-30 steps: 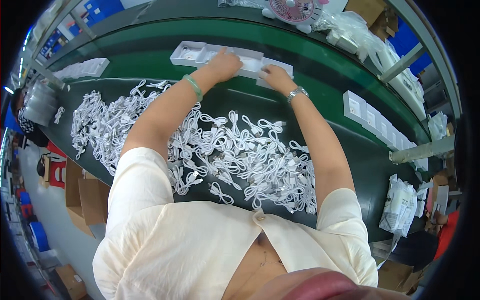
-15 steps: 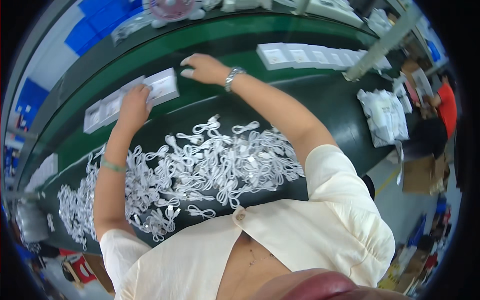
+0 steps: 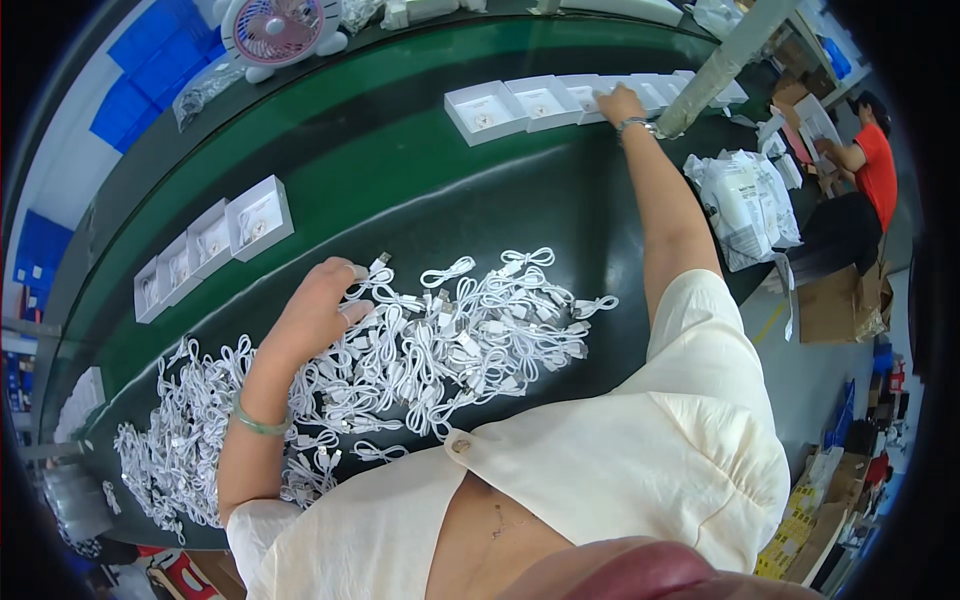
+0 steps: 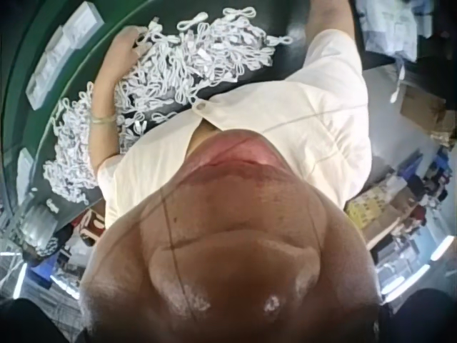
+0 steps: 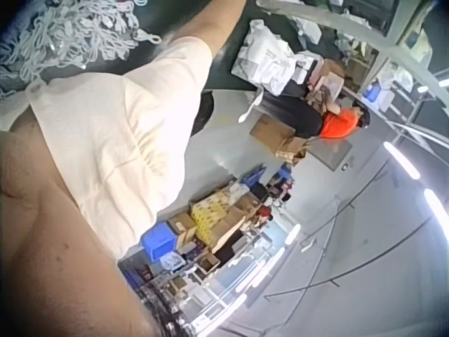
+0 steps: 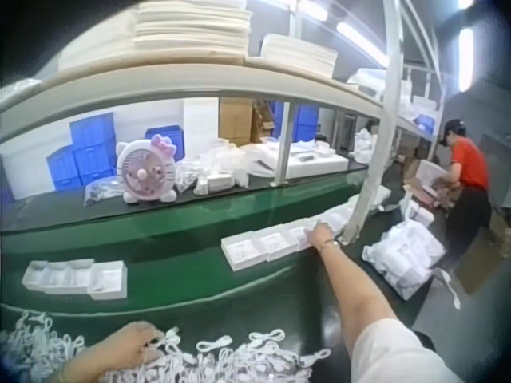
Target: The person packages items on an assembly line by placing coiled USB cables and instruction cards into product boxes by hand.
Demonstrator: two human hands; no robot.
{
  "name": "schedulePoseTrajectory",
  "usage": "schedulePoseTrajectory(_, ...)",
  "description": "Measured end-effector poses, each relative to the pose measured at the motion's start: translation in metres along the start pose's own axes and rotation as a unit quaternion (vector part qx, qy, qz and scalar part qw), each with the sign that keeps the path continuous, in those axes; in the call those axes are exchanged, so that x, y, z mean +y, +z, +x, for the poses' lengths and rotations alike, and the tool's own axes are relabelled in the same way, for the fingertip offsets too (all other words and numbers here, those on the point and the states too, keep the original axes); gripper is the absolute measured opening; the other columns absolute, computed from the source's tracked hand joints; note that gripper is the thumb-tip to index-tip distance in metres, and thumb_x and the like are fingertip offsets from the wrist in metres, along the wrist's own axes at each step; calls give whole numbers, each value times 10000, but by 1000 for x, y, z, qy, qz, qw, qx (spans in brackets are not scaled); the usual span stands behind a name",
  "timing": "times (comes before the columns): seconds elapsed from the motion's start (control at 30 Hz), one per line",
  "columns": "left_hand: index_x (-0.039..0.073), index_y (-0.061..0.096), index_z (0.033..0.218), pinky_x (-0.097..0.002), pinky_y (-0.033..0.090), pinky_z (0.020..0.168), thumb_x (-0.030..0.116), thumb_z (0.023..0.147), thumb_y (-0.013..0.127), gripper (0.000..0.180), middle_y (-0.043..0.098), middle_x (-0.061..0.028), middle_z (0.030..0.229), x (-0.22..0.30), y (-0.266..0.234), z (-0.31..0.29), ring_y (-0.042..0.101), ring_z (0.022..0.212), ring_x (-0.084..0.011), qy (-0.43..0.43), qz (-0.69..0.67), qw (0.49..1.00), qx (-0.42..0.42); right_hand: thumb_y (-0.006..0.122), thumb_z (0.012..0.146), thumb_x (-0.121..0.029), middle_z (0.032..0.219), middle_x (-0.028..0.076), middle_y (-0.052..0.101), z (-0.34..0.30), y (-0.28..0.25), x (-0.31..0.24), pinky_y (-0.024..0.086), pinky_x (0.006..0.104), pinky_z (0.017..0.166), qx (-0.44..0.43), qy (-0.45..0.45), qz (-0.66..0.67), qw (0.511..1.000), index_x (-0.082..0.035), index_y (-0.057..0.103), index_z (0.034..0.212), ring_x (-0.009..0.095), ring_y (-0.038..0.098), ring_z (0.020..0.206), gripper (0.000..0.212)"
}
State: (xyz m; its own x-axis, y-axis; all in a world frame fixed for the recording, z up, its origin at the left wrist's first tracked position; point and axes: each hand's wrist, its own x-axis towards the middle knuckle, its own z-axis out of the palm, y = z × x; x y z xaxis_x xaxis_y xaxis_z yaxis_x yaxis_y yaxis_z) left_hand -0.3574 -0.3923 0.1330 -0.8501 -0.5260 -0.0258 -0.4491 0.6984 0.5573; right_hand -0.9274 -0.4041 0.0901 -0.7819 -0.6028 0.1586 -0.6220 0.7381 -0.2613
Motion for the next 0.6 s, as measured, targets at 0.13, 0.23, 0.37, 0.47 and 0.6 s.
schedulePoseTrajectory(0.13,5,555,989,-363,429,833,47,701,682,317,538,-142,958,3,9,1,523,948,-320,-6,7,1000,19,589,755,-448,1226,235,520,2,14,14,380,440,965,-57,-17,-26,998,-7,484,1239,388,497,1139,663)
schedulePoseTrajectory(0.23,7,552,980,-330,444,731,20,709,673,297,525,-103,837,-8,19,-1,540,805,-257,-17,10,998,63,568,760,-412,1241,192,527,-11,10,-14,359,437,977,-80,-29,-65,994,-76,481,1271,355,500,1149,618)
schedulePoseTrajectory(0.37,3,564,941,-233,398,565,3,772,616,176,464,2,705,-17,20,4,454,626,-73,-114,-169,979,31,546,786,-358,1203,187,557,-37,17,-48,389,415,944,-75,-98,-57,991,-68,514,1238,334,525,1124,538)
schedulePoseTrajectory(0.47,12,580,911,-226,423,601,50,810,589,108,538,-3,773,-36,20,5,491,675,-71,-124,-218,967,46,570,787,-401,1140,151,603,-54,32,-75,375,444,931,-51,-171,5,984,-91,559,1186,315,566,1067,505)
schedulePoseTrajectory(0.6,28,576,954,-223,451,624,102,840,563,137,567,-6,833,-36,8,7,521,719,-82,-217,-291,929,74,576,794,-391,1076,149,630,-85,46,-114,413,431,881,-92,-242,66,964,-83,573,1168,316,584,1021,484)
